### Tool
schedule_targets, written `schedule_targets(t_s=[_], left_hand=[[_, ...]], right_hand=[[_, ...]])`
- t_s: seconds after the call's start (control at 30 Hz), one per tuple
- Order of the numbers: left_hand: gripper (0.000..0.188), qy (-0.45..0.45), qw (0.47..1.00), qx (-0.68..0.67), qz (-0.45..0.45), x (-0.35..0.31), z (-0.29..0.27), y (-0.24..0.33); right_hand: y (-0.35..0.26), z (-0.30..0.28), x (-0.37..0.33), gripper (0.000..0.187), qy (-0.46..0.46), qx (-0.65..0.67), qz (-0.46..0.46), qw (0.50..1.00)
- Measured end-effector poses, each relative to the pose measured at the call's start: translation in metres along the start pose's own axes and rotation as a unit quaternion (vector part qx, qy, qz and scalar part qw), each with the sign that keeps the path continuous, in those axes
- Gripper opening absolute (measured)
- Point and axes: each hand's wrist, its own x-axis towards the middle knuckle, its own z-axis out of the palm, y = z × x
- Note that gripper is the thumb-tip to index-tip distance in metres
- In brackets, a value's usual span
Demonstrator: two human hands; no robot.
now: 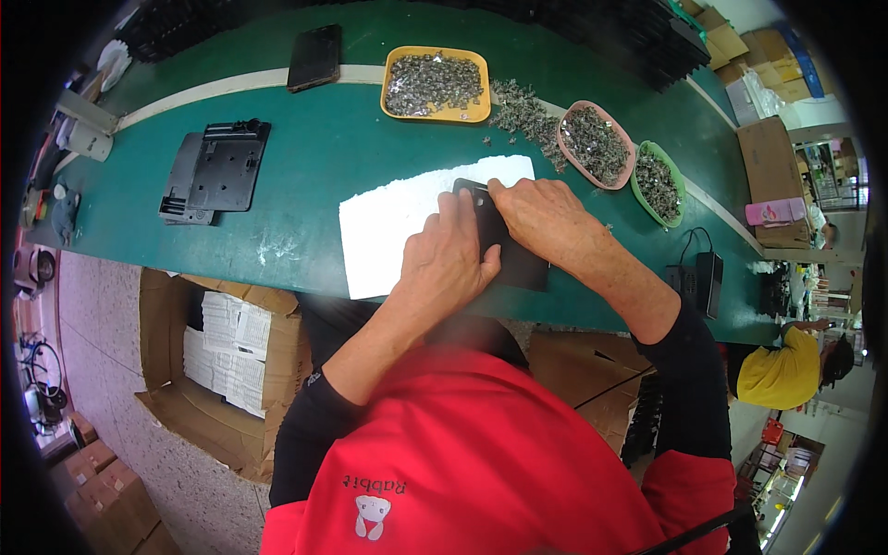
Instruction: The person uses a screwdriver to fasten screws into a black rectangular electronic component on a green workbench. They repeatedly pick up screws from a yellow tray, align them with holes on the device, and tighten them. The person handles the device multiple times, turning it over to access different screw locations.
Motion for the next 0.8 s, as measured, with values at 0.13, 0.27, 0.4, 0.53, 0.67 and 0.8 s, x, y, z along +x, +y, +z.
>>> schedule_targets(t_s=[0.13,0.27,0.4,0.53,0.67,0.8], left_hand=[[0.072,-0.005,1.0,-0.011,-0.004,0.0,0.001,-0.002],[0.07,-0.005,0.999,-0.037,-0.007,0.0,0.002,-0.002],[0.068,0.049,0.998,-0.006,0.036,0.0,0.009,-0.006],[0.063,0.032,0.999,-0.01,0.02,0.0,0.007,-0.004],[0.061,0.026,0.999,-0.008,0.019,0.003,0.005,-0.005],[0.06,0.042,0.999,0.008,0.029,0.0,0.004,-0.003]], right_hand=[[-0.007,-0.008,0.007,0.016,-0.053,-0.01,0.024,0.998],[-0.01,-0.012,0.011,0.018,-0.077,-0.005,0.034,0.996],[-0.015,-0.024,0.019,0.019,-0.13,-0.025,0.04,0.99],[-0.021,-0.029,0.019,0.014,-0.086,-0.009,0.011,0.996],[-0.019,-0.019,0.019,0.015,-0.062,-0.01,0.006,0.998],[-0.015,-0.018,0.015,0.015,-0.035,0.009,0.012,0.999]])
